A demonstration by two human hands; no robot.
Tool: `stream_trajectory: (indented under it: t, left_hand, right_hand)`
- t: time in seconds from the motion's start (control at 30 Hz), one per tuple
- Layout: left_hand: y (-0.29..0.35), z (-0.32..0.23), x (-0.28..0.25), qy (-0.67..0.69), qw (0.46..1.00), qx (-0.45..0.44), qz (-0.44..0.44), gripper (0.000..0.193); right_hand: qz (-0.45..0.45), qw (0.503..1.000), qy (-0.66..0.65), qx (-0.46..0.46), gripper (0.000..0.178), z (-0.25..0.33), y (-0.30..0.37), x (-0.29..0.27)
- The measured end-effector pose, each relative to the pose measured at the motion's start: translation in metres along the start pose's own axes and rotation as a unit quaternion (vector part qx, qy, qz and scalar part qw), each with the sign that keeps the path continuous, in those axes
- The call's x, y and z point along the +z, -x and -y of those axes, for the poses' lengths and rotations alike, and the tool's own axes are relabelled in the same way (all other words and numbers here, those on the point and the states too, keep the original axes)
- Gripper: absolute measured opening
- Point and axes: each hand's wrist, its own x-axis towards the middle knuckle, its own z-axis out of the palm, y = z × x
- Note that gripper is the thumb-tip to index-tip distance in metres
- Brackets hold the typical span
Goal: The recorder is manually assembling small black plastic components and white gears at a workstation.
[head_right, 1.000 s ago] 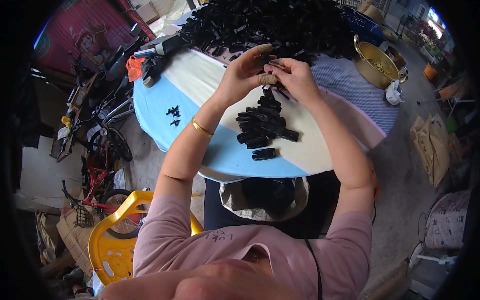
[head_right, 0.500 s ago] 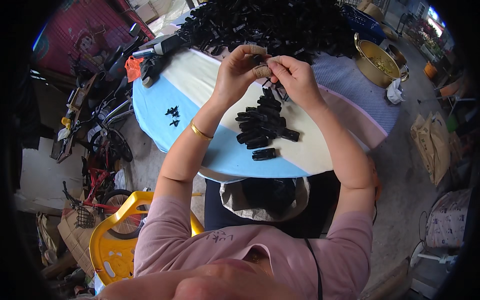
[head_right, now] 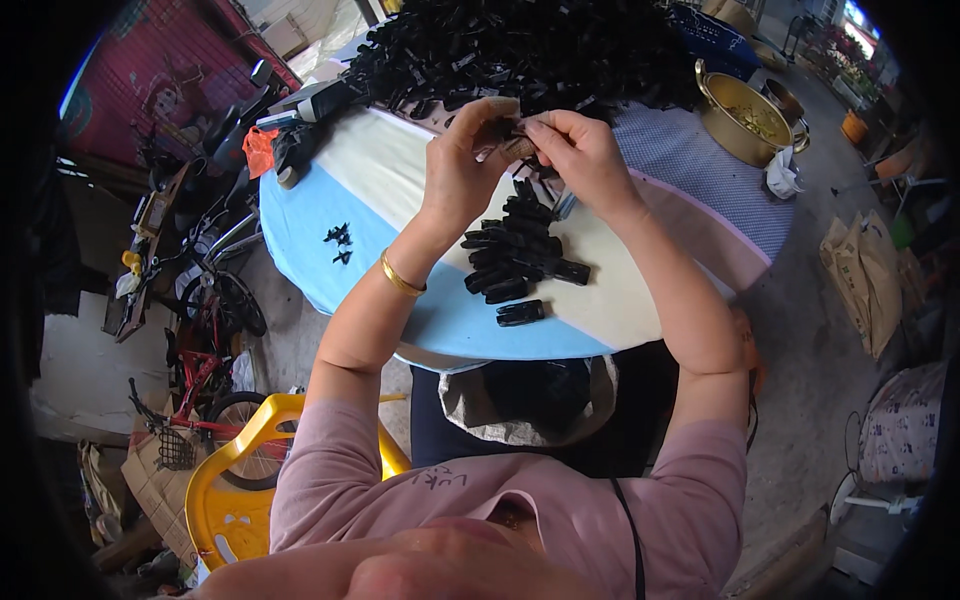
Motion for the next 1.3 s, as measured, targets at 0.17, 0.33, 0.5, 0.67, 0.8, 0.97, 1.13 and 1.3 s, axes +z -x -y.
stream_trajectory:
  t: [0.17, 0.33, 0.5, 0.67, 0.8, 0.97, 1.13, 1.3]
  left_hand:
    - [0.004, -0.003, 0.000, -0.098, 0.994, 0.058, 0.001, 0.058]
    - [-0.002, -0.006, -0.005, -0.144, 0.974, 0.174, -0.016, 0.060]
    - [-0.009, 0.000, -0.021, 0.127, 0.992, -0.010, -0.027, 0.055]
    - [-0.011, 0.006, -0.029, 0.487, 0.813, -0.206, 0.244, 0.043]
    - [-0.008, 0.017, -0.022, 0.505, 0.793, -0.208, 0.270, 0.036]
    - [-0.003, 0.015, -0.016, 0.482, 0.796, -0.287, 0.227, 0.023]
    - [-0.003, 0.009, -0.008, 0.395, 0.889, -0.208, 0.103, 0.019]
    - [-0.004, 0.007, -0.005, 0.296, 0.949, -0.104, -0.029, 0.020]
  right_hand:
    - [-0.015, 0.970, 0.201, -0.138, 0.030, 0.010, 0.006, 0.003]
    - [-0.063, 0.978, 0.122, -0.157, 0.021, 0.006, 0.001, -0.006]
    - [0.001, 0.995, -0.091, -0.049, 0.022, 0.006, -0.005, -0.025]
    - [0.141, 0.974, -0.180, 0.000, 0.032, 0.004, -0.006, -0.029]
    - [0.172, 0.971, -0.167, 0.014, 0.035, 0.002, -0.004, -0.025]
    - [0.148, 0.977, -0.151, 0.018, 0.030, 0.007, 0.000, -0.016]
    - [0.054, 0.994, -0.097, -0.022, 0.023, -0.003, -0.004, -0.016]
    - [0.060, 0.997, -0.032, -0.046, 0.014, -0.001, 0.003, -0.009]
